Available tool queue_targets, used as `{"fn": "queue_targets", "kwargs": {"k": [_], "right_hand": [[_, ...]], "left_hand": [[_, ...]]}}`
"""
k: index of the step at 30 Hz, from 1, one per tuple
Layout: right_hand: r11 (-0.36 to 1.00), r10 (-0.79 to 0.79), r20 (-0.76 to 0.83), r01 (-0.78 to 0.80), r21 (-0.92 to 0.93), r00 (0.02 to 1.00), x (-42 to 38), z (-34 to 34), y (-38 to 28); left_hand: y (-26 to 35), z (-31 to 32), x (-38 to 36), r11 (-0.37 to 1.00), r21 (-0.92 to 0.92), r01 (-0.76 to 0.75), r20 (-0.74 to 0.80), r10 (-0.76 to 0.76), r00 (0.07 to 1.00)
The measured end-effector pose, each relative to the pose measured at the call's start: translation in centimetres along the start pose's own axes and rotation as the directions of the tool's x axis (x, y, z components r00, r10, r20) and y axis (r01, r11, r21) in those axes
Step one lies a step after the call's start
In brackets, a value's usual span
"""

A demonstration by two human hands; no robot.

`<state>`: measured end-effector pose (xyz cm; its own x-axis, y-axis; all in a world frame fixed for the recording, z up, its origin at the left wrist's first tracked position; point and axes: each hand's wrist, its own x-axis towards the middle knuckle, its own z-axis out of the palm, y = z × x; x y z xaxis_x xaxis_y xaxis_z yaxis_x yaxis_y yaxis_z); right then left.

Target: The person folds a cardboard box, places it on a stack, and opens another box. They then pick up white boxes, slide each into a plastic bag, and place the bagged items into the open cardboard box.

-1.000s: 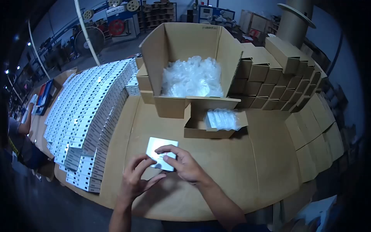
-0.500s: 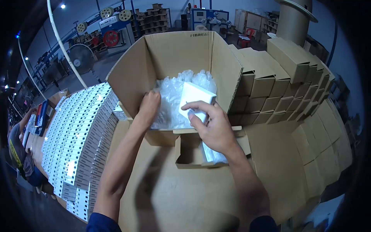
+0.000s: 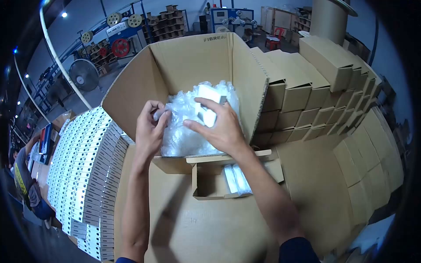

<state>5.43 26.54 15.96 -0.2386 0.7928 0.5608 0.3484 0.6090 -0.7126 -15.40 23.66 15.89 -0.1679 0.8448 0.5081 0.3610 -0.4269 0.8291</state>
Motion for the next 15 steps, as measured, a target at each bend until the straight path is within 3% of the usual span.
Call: {"fn": "queue_targets", "kwargs": {"k": [1,3,4,7,10,11,12,14,15], "right_hand": [[0.999,-0.005,0.006,0.004,0.035,1.0,-0.3,0.0,-0.3],[0.995,-0.02,0.023,0.018,0.102,1.0,-1.1,0.0,-0.7],[0.944,0.181,0.153,-0.216,0.25,0.971,-1.3,0.2,-0.5],[0.872,0.073,0.049,-0.087,0.482,0.996,-3.4,0.0,-2.2],[0.932,0.073,0.058,-0.088,0.353,0.996,-6.2,-1.9,-3.7],[0.941,0.077,0.061,-0.093,0.327,0.995,-7.2,-2.3,-4.2],[0.85,0.154,0.054,-0.16,0.502,0.987,-8.4,-2.6,-5.8],[0.84,0.166,-0.028,-0.127,0.528,0.986,-11.0,-2.8,-7.7],[0.836,0.178,-0.066,-0.115,0.537,0.982,-12.4,-3.0,-8.4]], "left_hand": [[0.5,0.1,-0.7,0.994,-0.108,0.01,0.029,-0.007,1.0],[1.6,0.4,-2.3,0.989,-0.141,0.034,0.041,-0.028,0.999],[2.0,0.4,-3.0,0.987,-0.156,0.049,0.037,-0.044,0.998],[3.1,0.3,-5.0,0.983,-0.183,0.02,-0.092,-0.038,0.995],[4.9,-0.5,-7.3,0.978,-0.207,0.039,-0.16,-0.073,0.984],[5.1,-0.4,-8.1,0.949,-0.311,0.046,-0.175,-0.105,0.979],[5.0,-0.4,-8.9,0.91,-0.411,0.053,-0.185,-0.14,0.973],[6.2,0.3,-11.0,0.748,-0.662,0.047,-0.164,-0.206,0.965],[7.1,0.8,-12.3,0.712,-0.701,0.047,-0.163,-0.224,0.961]]}}
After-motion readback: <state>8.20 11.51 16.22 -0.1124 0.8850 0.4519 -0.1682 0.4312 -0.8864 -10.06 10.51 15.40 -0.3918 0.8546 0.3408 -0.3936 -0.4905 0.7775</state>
